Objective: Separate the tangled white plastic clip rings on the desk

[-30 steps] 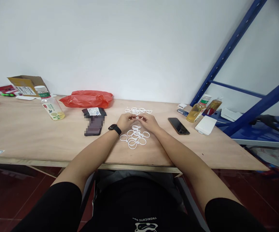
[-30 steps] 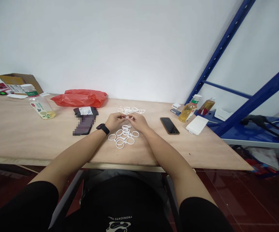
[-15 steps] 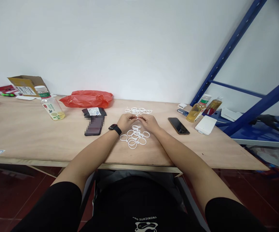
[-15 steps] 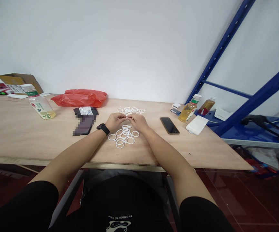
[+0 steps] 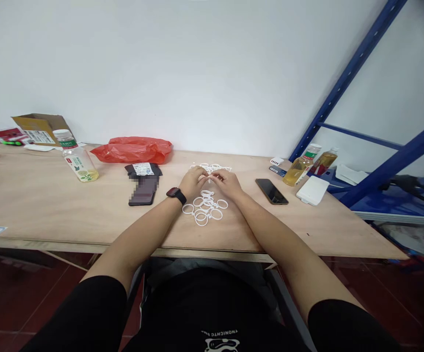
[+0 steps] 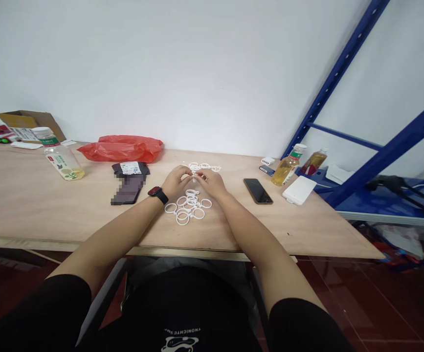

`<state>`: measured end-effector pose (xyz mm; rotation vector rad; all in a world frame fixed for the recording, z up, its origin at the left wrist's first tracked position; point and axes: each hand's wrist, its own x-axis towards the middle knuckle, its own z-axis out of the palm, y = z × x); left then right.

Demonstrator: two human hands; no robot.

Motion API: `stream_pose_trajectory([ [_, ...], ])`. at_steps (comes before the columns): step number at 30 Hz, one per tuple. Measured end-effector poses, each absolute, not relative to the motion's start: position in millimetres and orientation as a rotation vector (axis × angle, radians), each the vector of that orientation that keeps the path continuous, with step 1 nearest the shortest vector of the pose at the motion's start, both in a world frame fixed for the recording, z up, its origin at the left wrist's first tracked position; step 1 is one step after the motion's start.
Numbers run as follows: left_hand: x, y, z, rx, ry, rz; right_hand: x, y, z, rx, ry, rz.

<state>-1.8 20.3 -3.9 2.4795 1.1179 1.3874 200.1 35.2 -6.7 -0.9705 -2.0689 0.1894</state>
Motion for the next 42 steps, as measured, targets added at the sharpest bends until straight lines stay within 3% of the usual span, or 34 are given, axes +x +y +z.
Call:
stream_pose_trajectory([
  [4, -7, 20, -1, 2.612, 1.155, 1.301, 223, 52, -12, -1.244, -1.945, 0.108],
  [14, 5, 12, -6, 2.759, 1.067, 0.602, 236, 76, -29, -1.643, -2.192, -0.083],
  [30, 4, 7, -5, 2.303, 1.085, 0.924, 220, 63, -21, -1.422, -2.373, -0.064],
  [37, -6, 27, -18, 2.426, 1.196, 1.270, 208, 49, -14, -1.135, -2.316, 0.212],
  [42, -7, 30, -21, 2.529, 1.324, 1.227, 194, 41, -12, -0.964, -2.285, 0.280],
])
